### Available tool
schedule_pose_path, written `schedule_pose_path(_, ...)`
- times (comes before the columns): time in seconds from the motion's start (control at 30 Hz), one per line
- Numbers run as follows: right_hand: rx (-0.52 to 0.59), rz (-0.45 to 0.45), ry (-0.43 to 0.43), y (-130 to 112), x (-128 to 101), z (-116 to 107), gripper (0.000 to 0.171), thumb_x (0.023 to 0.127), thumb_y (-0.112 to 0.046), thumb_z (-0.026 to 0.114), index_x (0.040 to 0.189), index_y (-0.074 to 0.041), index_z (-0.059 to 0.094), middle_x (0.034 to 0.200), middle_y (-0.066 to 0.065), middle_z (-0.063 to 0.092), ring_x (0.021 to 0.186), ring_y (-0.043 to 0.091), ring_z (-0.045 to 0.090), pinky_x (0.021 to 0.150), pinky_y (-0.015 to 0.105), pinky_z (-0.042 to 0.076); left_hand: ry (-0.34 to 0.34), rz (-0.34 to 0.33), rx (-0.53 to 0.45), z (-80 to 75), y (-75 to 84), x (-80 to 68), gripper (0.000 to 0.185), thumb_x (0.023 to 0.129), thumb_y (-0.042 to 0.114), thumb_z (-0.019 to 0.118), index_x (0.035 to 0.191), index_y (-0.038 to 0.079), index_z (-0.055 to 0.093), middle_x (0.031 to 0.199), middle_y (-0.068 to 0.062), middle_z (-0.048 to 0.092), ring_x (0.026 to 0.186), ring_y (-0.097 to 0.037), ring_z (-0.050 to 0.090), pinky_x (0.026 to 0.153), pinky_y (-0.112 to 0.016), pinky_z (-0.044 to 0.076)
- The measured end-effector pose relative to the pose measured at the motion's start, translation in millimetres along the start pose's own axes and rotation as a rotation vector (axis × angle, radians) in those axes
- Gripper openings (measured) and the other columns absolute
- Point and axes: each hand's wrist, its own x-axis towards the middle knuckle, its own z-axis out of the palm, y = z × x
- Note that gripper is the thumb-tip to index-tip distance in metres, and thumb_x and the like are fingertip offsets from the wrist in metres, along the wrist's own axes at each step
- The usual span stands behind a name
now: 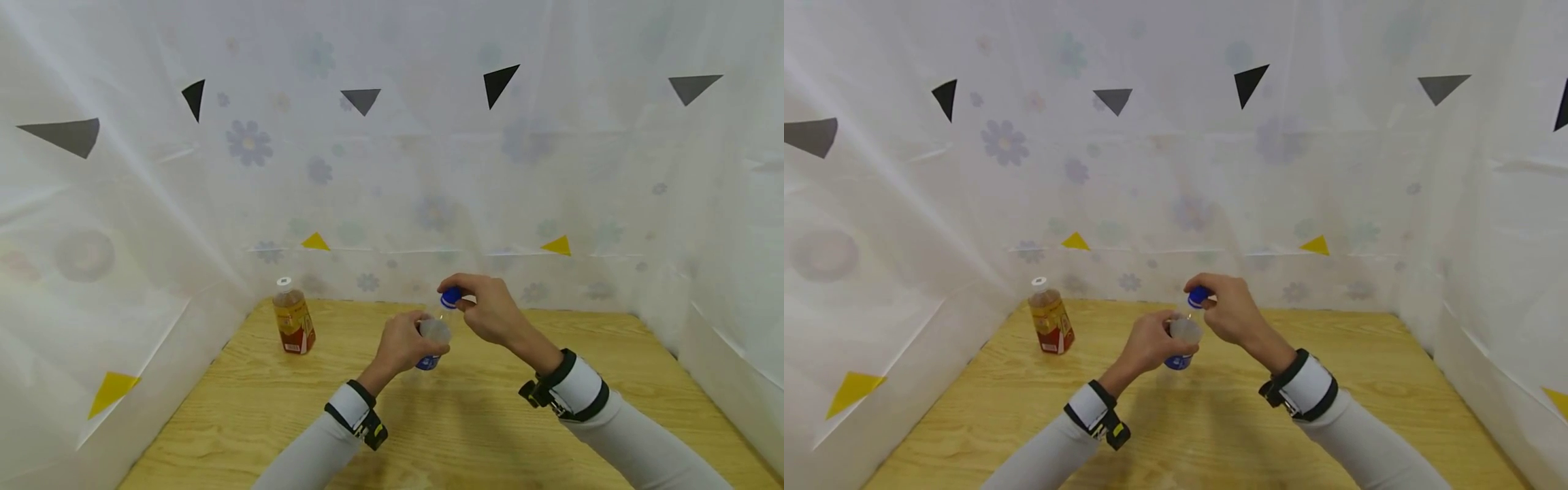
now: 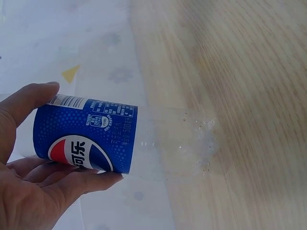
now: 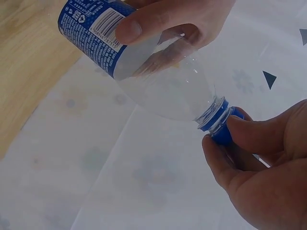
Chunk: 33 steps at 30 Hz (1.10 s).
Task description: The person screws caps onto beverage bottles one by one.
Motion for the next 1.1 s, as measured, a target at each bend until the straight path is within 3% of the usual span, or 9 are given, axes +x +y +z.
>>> schedule_pose_path(0.27,0.023,0.010,-0.001,-0.7,-2.1,-1.3,0.041,0.087,0.016,0.053,0.117,-0.006,0.071,0.114,0.013,0.073,0.107,0.034,0.070,0.088,0.048,0.059,0.001,0.003,0.005,1.0,-0.3,0.2,0.050,0.076,0.031,0.088,0.116,0.008,0.070,0.099,-0.013,0.074,0.081,-0.022,0.071,0.063,-0.034,0.058)
schedule_pose_path(0.67,-0.038,0.025,0.010,-2.4,-3.0,0.0,0.031,0.094,0.003,0.063,0.122,-0.004,0.071,0.118,0.017,0.072,0.096,0.033,0.072,0.069,0.037,0.057,0.000,-0.003,0.018,0.4,0.2,-0.6,0.053,0.076,0.031,0.088,0.119,0.007,0.070,0.102,-0.014,0.074,0.083,-0.023,0.071,0.064,-0.035,0.058)
schedule_pose_path(1.1,-0.076,-0.006,0.049,0.3,-1.6,4.0,0.025,0.091,0.000,0.070,0.116,-0.004,0.072,0.105,0.015,0.071,0.087,0.027,0.067,0.073,0.043,0.057,0.009,0.009,0.015,1.0,0.5,-1.3,0.051,0.076,0.030,0.089,0.117,0.007,0.070,0.101,-0.014,0.075,0.083,-0.023,0.072,0.063,-0.034,0.058)
